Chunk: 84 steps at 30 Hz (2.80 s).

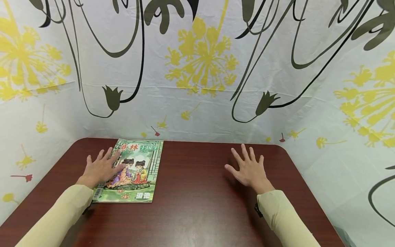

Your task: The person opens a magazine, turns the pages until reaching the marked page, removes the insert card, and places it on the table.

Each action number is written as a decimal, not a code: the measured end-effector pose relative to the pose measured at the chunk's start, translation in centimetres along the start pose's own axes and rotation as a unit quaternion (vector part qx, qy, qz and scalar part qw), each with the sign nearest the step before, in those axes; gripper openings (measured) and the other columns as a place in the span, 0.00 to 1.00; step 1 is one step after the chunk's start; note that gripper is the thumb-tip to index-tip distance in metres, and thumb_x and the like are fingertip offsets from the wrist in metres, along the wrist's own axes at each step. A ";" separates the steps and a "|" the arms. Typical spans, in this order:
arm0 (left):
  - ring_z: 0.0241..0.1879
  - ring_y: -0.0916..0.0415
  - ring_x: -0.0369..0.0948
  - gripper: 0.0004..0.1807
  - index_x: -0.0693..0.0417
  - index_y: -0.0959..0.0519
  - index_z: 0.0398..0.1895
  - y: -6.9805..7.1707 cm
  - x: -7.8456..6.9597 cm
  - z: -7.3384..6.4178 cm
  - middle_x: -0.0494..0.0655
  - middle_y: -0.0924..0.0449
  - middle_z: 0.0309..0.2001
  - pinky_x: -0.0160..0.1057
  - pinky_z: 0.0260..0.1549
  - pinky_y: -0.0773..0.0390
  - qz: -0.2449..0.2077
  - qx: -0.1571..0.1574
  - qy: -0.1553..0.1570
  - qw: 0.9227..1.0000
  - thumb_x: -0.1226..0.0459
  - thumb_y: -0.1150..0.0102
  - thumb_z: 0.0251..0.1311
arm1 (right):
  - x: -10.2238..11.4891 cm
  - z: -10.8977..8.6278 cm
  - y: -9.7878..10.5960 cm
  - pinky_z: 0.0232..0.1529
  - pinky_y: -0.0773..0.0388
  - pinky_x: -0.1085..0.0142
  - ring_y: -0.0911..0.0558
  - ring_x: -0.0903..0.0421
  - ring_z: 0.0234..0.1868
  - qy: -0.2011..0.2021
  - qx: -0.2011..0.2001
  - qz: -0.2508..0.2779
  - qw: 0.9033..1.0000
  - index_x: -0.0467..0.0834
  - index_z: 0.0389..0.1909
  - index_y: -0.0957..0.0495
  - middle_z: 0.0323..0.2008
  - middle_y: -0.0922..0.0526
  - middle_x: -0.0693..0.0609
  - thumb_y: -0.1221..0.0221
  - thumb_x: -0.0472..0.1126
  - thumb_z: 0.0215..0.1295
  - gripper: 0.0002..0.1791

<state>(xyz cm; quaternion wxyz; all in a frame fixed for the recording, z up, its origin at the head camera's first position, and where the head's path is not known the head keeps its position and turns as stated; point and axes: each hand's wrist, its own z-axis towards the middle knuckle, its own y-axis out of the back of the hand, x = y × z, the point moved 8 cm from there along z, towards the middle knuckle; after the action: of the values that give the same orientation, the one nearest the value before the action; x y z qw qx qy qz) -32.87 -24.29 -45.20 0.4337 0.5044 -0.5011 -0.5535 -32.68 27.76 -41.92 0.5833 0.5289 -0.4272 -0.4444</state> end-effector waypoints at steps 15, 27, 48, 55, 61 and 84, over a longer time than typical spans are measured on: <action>0.71 0.54 0.72 0.49 0.57 0.47 0.78 -1.3 -0.1 -0.3 0.72 0.57 0.76 0.79 0.60 0.61 -0.074 0.059 -0.002 0.995 0.32 0.57 0.65 | 2.5 0.0 0.0 0.64 0.52 0.28 0.47 0.35 0.75 0.030 -0.006 0.003 1.000 0.52 0.78 0.46 0.78 0.53 0.37 0.57 0.71 0.70 0.43; 0.70 0.51 0.72 0.46 0.61 0.42 0.76 -0.9 -1.5 -0.2 0.74 0.51 0.73 0.73 0.63 0.52 -0.070 0.054 -0.030 0.996 0.37 0.53 0.67 | 3.5 0.3 -0.5 0.63 0.50 0.28 0.46 0.35 0.75 0.042 -0.007 0.001 0.999 0.51 0.78 0.45 0.77 0.52 0.36 0.55 0.71 0.69 0.43; 0.67 0.39 0.69 0.45 0.61 0.37 0.73 -0.9 -6.4 0.8 0.73 0.41 0.70 0.71 0.63 0.46 -0.028 0.058 -0.053 0.996 0.38 0.49 0.65 | 6.3 0.7 -1.3 0.66 0.50 0.30 0.43 0.35 0.74 0.057 0.010 0.024 0.998 0.52 0.78 0.44 0.77 0.49 0.37 0.56 0.70 0.70 0.42; 0.68 0.40 0.67 0.45 0.60 0.36 0.73 -1.1 -7.6 0.9 0.72 0.40 0.70 0.69 0.65 0.47 -0.018 0.067 -0.057 0.996 0.37 0.50 0.65 | 7.7 1.0 -1.6 0.66 0.51 0.31 0.43 0.36 0.74 0.068 0.017 0.032 0.997 0.52 0.78 0.44 0.77 0.50 0.38 0.55 0.70 0.70 0.42; 0.68 0.41 0.67 0.45 0.60 0.37 0.74 -1.3 -8.8 1.2 0.72 0.39 0.70 0.69 0.65 0.47 -0.012 0.068 -0.056 0.996 0.36 0.51 0.65 | 9.0 1.1 -2.2 0.67 0.51 0.31 0.44 0.37 0.75 0.078 0.033 0.032 0.996 0.53 0.78 0.45 0.78 0.51 0.38 0.56 0.70 0.70 0.42; 0.64 0.32 0.65 0.46 0.59 0.33 0.72 -1.5 -12.5 1.8 0.69 0.33 0.67 0.68 0.62 0.39 0.011 0.057 -0.056 0.997 0.35 0.47 0.62 | 12.6 1.4 -2.9 0.66 0.58 0.28 0.45 0.39 0.76 0.115 0.054 0.035 0.991 0.54 0.78 0.45 0.79 0.54 0.41 0.55 0.71 0.69 0.42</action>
<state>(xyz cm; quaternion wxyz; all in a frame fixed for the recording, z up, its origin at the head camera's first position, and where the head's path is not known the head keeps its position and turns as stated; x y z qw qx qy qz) -33.18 -11.59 -45.18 0.3818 0.4908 -0.5607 -0.5467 -31.23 15.10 -44.37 0.6145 0.5921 -0.3985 -0.3361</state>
